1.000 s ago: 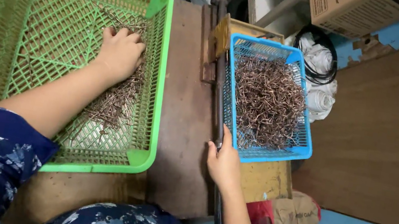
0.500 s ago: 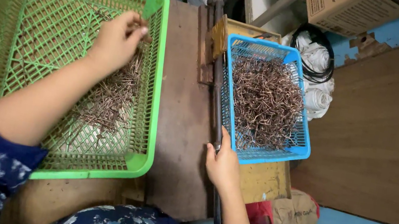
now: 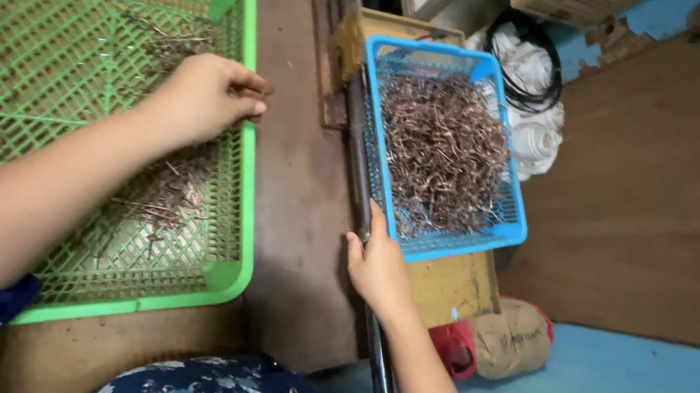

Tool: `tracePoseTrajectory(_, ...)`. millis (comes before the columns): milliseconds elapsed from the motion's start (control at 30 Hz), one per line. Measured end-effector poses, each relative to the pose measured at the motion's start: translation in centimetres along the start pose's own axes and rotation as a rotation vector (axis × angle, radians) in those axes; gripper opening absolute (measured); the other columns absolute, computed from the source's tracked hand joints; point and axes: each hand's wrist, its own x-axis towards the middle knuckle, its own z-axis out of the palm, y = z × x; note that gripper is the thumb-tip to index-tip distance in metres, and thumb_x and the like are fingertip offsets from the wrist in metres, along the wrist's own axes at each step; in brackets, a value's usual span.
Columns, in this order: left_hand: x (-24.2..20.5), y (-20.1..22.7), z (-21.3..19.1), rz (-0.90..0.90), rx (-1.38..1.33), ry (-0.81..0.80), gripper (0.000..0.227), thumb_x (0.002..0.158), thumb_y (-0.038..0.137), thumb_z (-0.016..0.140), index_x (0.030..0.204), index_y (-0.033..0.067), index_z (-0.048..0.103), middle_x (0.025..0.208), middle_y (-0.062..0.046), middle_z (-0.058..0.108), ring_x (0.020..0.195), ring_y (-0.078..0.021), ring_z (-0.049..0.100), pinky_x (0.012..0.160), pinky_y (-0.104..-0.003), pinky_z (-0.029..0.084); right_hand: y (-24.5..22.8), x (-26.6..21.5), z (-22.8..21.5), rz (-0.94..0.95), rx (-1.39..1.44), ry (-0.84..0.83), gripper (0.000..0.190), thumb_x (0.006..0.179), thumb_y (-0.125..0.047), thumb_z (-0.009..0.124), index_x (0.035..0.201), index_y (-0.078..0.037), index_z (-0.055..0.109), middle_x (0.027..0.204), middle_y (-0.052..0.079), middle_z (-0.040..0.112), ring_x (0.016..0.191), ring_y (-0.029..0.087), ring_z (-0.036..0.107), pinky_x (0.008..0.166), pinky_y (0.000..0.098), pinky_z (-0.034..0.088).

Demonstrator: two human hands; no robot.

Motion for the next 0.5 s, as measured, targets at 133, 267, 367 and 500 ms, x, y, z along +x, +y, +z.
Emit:
tracePoseTrajectory(133, 3.3, 1.7, 3.1, 0.169, 0.449, -0.004, 0.016, 0.096, 0.021, 0.075, 0.108, 0.0177, 0.086, 0.096, -0.009, 0.084, 0.099, -0.0343, 0.081, 0.087, -0.048, 0.067, -0.5, 0.1, -1.8, 0.0, -0.068, -0.048, 0.068, 0.105, -0.028, 0.061, 0.167, -0.02, 0.036, 0.122, 0.036, 0.074, 0.12, 0.054, 0.07, 0.101, 0.0637, 0.058)
tracePoseTrajectory(267, 10.1, -1.4, 7.1, 0.178, 0.652, -0.046, 0.016, 0.092, 0.003, 0.068, 0.095, 0.0021, 0.084, 0.084, -0.023, 0.08, 0.087, -0.0427, 0.082, 0.073, -0.053, 0.067, -1.2, -0.1, -4.5, -0.01, -0.166, -0.068, 0.071, 0.104, -0.034, 0.064, 0.167, -0.02, 0.036, 0.119, 0.034, 0.076, 0.119, 0.052, 0.071, 0.101, 0.0633, 0.058)
tracePoseTrajectory(367, 13.7, -2.8, 8.4, 0.136, 0.64, -0.076, 0.017, 0.091, 0.003, 0.068, 0.093, -0.0002, 0.084, 0.082, -0.027, 0.079, 0.087, -0.047, 0.081, 0.073, -0.056, 0.066, -2.1, -0.6, -6.3, -0.029, -0.175, -0.07, 0.073, 0.103, -0.034, 0.065, 0.168, -0.022, 0.034, 0.117, 0.033, 0.076, 0.117, 0.052, 0.072, 0.099, 0.0642, 0.058)
tracePoseTrajectory(500, 12.4, 1.6, 6.4, 0.031, 0.477, -0.136, 0.021, 0.095, -0.007, 0.061, 0.098, -0.0114, 0.082, 0.094, -0.037, 0.078, 0.099, -0.0551, 0.077, 0.084, -0.06, 0.065, -3.4, -1.3, -7.5, -0.04, -0.182, -0.096, 0.071, 0.104, -0.032, 0.062, 0.168, -0.02, 0.034, 0.113, 0.034, 0.077, 0.114, 0.054, 0.072, 0.097, 0.0645, 0.058)
